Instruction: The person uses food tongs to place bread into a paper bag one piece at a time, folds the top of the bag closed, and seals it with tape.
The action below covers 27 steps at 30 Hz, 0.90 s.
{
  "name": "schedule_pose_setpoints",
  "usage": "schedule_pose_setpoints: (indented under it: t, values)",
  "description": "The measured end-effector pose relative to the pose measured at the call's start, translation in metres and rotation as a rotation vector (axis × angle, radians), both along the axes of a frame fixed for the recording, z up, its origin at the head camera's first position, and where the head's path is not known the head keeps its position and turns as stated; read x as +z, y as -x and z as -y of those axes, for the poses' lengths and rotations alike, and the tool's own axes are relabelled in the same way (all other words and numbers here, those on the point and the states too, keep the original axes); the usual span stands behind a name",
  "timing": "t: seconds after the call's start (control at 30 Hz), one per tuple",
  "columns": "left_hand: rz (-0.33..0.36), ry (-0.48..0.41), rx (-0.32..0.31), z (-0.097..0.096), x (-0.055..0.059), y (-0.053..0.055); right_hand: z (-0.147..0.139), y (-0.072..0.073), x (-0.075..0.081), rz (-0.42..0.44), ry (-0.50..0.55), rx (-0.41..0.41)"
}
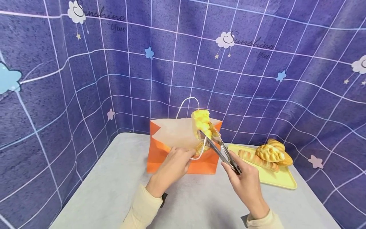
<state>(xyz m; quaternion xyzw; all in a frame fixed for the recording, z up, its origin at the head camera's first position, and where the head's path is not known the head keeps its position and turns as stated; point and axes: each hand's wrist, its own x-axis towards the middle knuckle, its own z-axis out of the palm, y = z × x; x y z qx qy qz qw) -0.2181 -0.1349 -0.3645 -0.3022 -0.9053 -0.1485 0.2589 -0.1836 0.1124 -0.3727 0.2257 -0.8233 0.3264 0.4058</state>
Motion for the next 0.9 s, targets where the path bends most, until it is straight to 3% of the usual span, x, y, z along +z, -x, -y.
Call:
schedule_pose_setpoints:
  t: [0.9]
  values:
    - [-0.018, 0.007, -0.021, 0.0011, 0.0, 0.0002, 0.0047, 0.0035, -0.0104, 0.034, -0.056, -0.059]
